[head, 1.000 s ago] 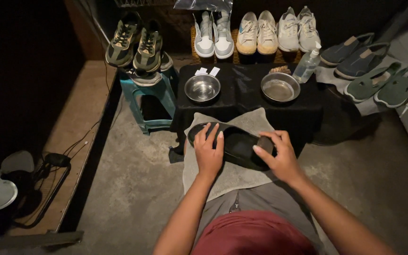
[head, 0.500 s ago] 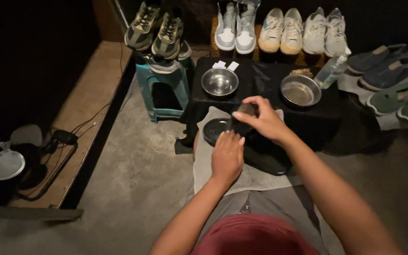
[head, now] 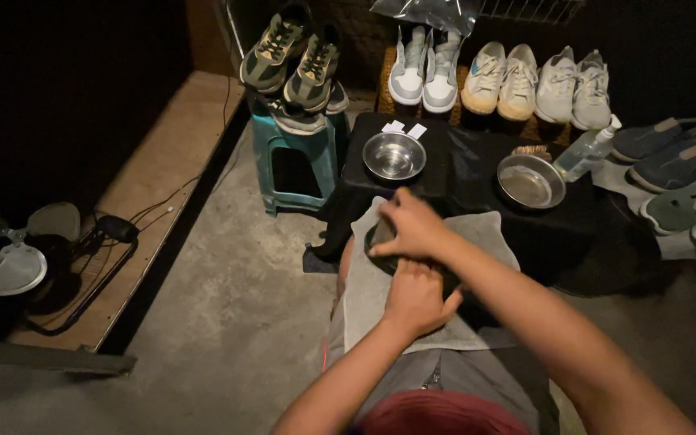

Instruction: The person scrubs the interior of a black slip-on shoe with a small brush, then wipes the interior with a cloth. The shoe is held on a cloth placed on the person's lap while seated on the floor.

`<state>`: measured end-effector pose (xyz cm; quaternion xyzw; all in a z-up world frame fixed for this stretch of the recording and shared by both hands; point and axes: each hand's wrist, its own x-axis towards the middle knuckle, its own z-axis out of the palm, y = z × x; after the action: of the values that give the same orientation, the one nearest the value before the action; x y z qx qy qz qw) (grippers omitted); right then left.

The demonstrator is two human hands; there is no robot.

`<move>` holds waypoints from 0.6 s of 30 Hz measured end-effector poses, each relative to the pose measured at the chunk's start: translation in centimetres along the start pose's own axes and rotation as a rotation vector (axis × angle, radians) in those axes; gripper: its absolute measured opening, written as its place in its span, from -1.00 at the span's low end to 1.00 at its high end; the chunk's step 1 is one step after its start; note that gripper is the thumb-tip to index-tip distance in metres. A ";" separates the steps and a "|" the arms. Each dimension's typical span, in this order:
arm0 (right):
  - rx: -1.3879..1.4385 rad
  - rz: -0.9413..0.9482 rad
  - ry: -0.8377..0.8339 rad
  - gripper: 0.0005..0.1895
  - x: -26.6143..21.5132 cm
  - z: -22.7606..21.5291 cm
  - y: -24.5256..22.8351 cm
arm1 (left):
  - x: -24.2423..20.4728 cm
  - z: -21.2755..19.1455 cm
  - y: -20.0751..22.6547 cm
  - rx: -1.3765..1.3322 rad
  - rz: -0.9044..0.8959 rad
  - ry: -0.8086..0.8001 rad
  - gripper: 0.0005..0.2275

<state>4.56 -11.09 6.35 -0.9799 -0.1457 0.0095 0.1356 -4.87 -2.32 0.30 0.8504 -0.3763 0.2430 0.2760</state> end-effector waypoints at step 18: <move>-0.061 0.170 0.048 -0.20 1.4 -0.3 1.9 | 1.0 -4.4 1.8 -0.026 -0.067 -0.038 0.04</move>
<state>6.49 -12.48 6.12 -0.9924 -0.0590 -0.0072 0.1077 -6.51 -0.99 4.63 0.8633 -0.3560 0.2125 0.2878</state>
